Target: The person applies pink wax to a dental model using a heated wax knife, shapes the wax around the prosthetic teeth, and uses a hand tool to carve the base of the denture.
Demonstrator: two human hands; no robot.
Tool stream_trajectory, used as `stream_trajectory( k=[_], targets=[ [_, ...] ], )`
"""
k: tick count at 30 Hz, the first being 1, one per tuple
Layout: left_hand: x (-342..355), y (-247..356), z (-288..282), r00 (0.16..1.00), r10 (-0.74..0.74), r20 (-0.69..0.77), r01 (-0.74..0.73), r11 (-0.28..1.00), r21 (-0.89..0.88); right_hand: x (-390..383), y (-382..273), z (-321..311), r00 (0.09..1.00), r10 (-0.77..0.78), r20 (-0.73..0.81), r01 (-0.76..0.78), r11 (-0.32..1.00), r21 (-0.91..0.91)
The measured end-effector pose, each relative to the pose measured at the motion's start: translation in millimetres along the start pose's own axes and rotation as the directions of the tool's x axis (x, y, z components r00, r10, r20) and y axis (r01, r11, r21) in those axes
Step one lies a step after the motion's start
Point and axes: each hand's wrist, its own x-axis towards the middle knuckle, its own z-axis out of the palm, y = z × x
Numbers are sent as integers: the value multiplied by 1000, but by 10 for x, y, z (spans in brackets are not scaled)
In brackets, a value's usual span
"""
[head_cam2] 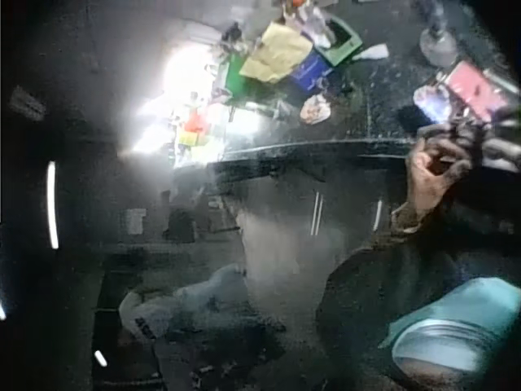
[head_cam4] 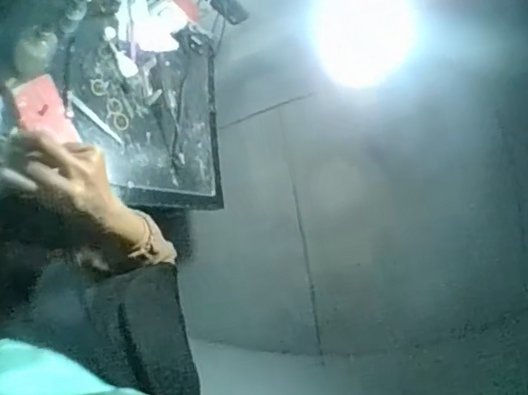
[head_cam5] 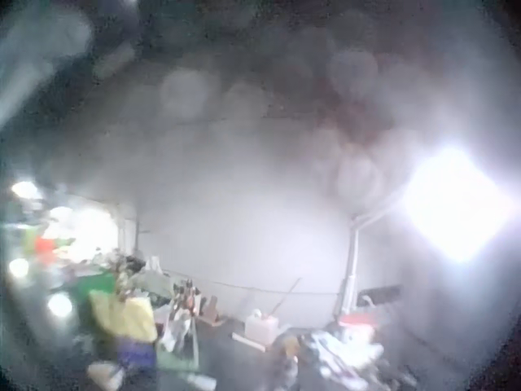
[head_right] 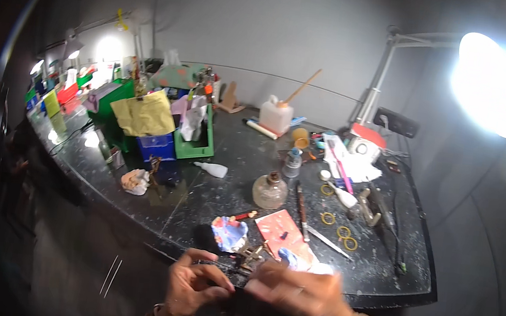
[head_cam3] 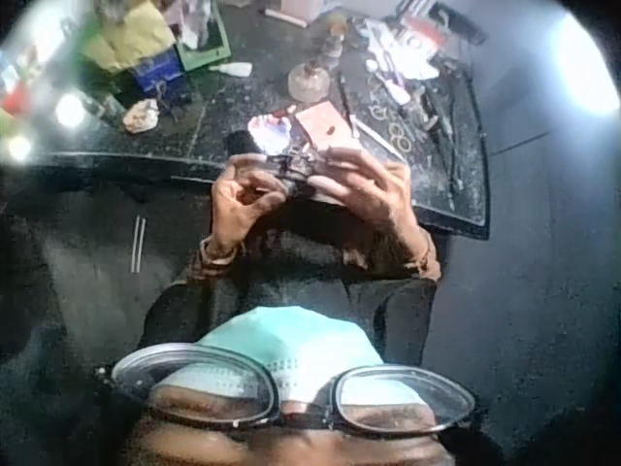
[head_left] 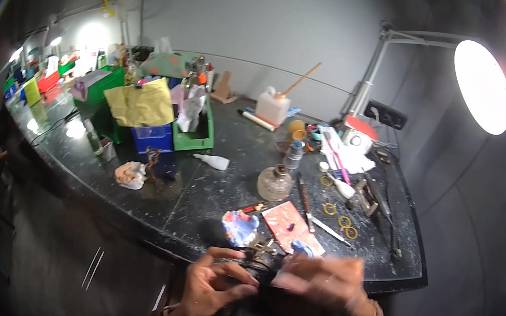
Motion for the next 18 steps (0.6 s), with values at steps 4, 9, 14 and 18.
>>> stream_trajectory(
  k=[4,9,14,18],
  targets=[
    [28,22,-53,971,154,-183,-158,987,-10,145,928,-389,801,365,-475,-560,738,-376],
    [67,-68,-159,959,248,-137,-258,964,-61,-1034,2431,-473,564,784,-261,-690,273,-670],
    [35,-10,-242,936,307,-173,-324,943,-77,-908,2421,-170,520,835,-178,-756,353,-552],
    [112,-8,-170,922,370,-111,-382,918,-105,-976,2414,-188,545,794,-271,-761,332,-557]
  ],
)
